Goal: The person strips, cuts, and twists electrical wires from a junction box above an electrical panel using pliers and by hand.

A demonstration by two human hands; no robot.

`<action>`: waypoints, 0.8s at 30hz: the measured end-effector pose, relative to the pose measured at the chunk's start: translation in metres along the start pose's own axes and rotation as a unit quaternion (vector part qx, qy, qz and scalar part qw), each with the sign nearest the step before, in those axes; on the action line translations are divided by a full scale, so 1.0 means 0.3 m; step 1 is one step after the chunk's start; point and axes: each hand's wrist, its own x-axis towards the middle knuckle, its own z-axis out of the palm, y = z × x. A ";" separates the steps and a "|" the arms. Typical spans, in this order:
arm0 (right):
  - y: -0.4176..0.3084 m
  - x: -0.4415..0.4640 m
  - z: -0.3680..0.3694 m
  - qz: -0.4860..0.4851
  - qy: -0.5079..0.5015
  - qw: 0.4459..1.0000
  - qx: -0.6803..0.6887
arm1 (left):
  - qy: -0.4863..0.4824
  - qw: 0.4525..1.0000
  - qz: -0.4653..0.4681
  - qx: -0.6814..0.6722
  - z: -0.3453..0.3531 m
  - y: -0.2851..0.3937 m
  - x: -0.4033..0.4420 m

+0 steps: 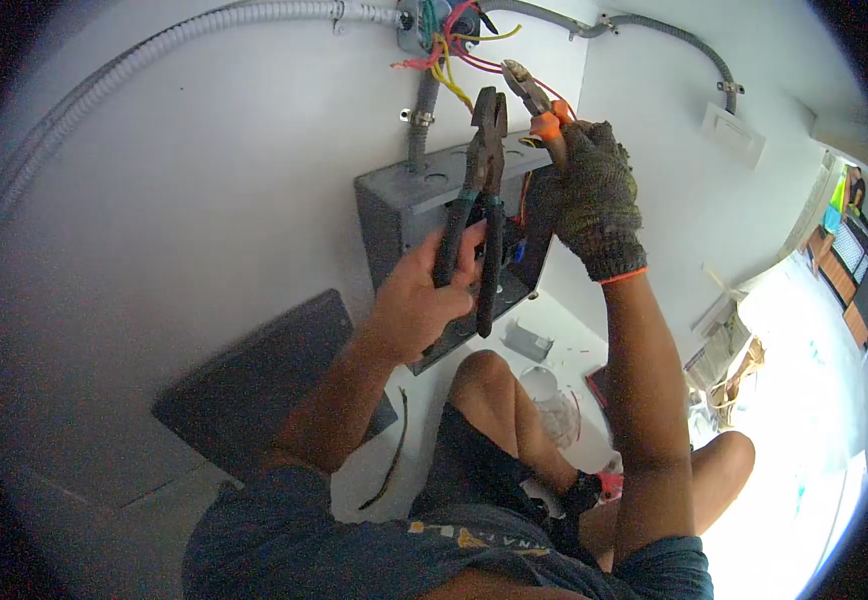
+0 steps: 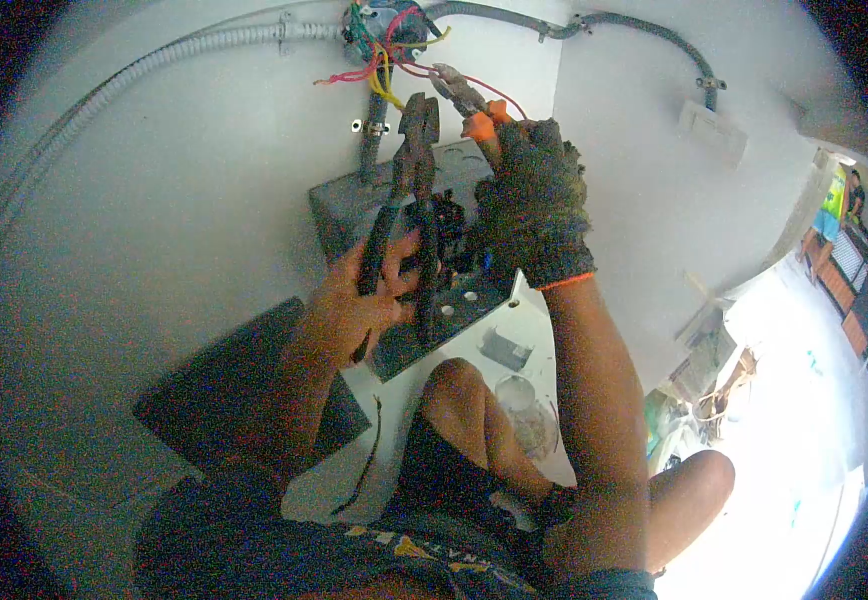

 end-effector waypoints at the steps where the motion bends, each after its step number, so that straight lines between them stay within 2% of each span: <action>1: 0.001 0.007 -0.020 -0.025 -0.034 0.999 -0.010 | -0.001 1.000 -0.010 -0.007 0.000 0.012 0.009; 2: 0.003 0.012 -0.029 -0.051 -0.068 0.996 -0.020 | -0.001 1.000 -0.010 -0.007 -0.004 0.020 0.023; 5: 0.011 0.017 -0.027 -0.041 -0.043 0.998 -0.010 | 0.023 0.999 -0.022 0.040 -0.015 0.032 0.054; 7: 0.018 0.020 -0.028 -0.034 -0.052 0.998 0.009 | 0.016 0.998 0.052 0.018 -0.021 0.031 0.067; 10: 0.024 0.029 -0.037 -0.036 -0.072 0.997 0.016 | 0.023 0.998 0.017 0.064 -0.027 0.053 0.083; 11: 0.026 0.032 -0.039 -0.044 -0.084 0.995 0.004 | 0.023 0.998 0.018 0.064 -0.018 0.062 0.081; 12: 0.034 0.035 -0.038 -0.045 -0.083 0.995 0.004 | 0.022 0.999 0.031 0.008 -0.002 0.076 0.079; 13: 0.049 0.031 -0.037 -0.093 -0.066 0.993 -0.004 | 0.021 0.998 0.044 -0.048 0.010 0.083 0.073; 14: 0.053 0.031 -0.038 -0.140 -0.050 0.989 -0.012 | 0.021 0.998 0.044 -0.047 0.007 0.088 0.075; 16: 0.050 0.031 -0.033 -0.121 -0.050 0.991 -0.014 | 0.016 1.000 0.026 -0.006 -0.006 0.099 0.077; 18: 0.045 0.031 -0.023 -0.103 -0.049 0.993 -0.016 | 0.005 0.999 0.032 -0.020 -0.010 0.104 0.073; 20: 0.042 0.028 0.001 -0.067 0.001 0.998 0.005 | -0.006 0.999 0.038 -0.035 -0.018 0.113 0.071; 22: 0.038 0.033 -0.002 -0.059 -0.008 0.998 0.016 | -0.035 0.999 0.008 -0.039 -0.028 0.127 0.069; 24: 0.035 0.032 -0.003 -0.052 -0.019 0.998 0.028 | -0.030 0.998 0.017 -0.048 -0.027 0.120 0.065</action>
